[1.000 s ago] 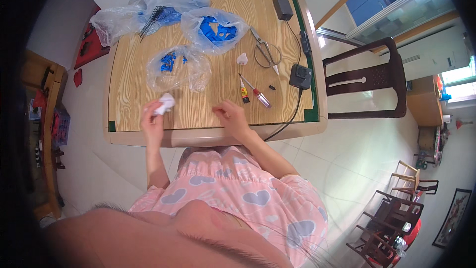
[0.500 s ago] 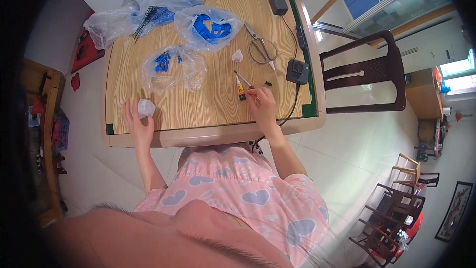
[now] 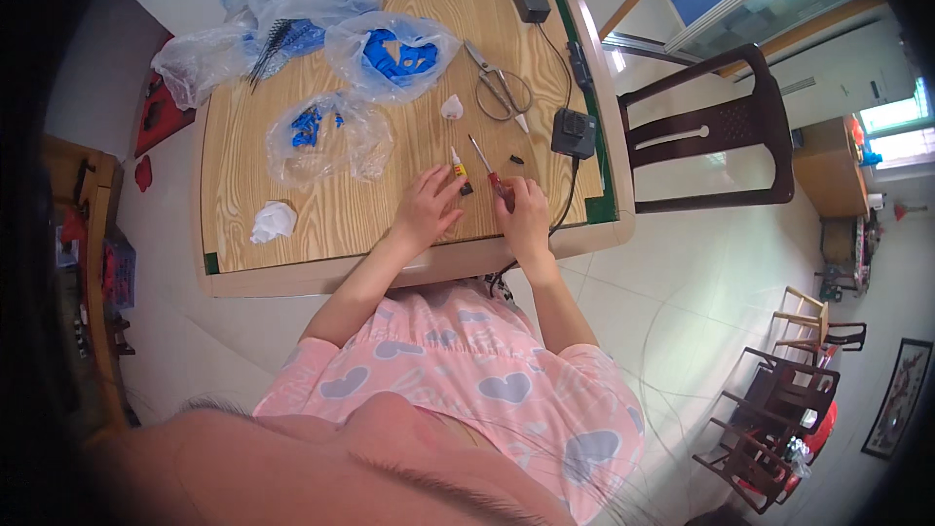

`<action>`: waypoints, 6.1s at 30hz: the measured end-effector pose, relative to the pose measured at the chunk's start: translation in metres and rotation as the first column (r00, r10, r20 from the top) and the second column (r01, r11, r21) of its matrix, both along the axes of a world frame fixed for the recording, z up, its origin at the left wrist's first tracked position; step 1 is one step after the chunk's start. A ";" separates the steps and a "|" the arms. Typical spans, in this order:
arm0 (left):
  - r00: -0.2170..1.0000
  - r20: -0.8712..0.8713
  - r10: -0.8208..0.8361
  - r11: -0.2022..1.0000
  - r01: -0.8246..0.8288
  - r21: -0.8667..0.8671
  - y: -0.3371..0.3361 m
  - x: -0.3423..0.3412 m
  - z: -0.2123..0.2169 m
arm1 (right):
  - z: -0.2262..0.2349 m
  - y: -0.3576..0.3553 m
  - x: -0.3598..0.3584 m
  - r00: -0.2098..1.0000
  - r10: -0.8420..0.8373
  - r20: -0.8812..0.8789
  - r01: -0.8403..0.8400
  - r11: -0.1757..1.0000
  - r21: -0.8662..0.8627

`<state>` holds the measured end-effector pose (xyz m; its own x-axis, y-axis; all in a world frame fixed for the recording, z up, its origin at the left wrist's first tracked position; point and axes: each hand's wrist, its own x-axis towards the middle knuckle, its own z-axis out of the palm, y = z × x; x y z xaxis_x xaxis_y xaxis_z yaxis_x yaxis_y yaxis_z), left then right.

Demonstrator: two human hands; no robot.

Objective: Assembling a lighting fixture component by attaching springs and wires to a plastic base.

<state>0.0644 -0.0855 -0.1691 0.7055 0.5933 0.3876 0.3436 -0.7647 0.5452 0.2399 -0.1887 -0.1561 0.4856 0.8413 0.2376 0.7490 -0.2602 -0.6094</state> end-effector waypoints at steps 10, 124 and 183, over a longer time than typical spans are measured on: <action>0.994 -0.105 0.005 0.981 0.016 0.195 0.013 0.047 -0.009 | -0.001 0.001 0.012 0.994 -0.047 -0.099 0.052 0.998 0.043; 0.789 -0.580 0.203 0.979 -0.154 0.132 0.232 0.041 0.039 | 0.060 0.083 -0.008 0.580 0.289 -0.762 -0.355 0.931 0.083; 0.625 -0.261 0.736 0.658 -0.751 0.059 0.112 -0.060 -0.009 | -0.027 0.033 -0.068 0.888 0.240 -0.392 -0.125 0.947 0.297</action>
<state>0.0040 0.0264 -0.1782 0.0787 0.9712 0.2247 0.9059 -0.1637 0.3905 0.1721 -0.1558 -0.1833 0.4310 0.8621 0.2665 0.4280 0.0647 -0.9015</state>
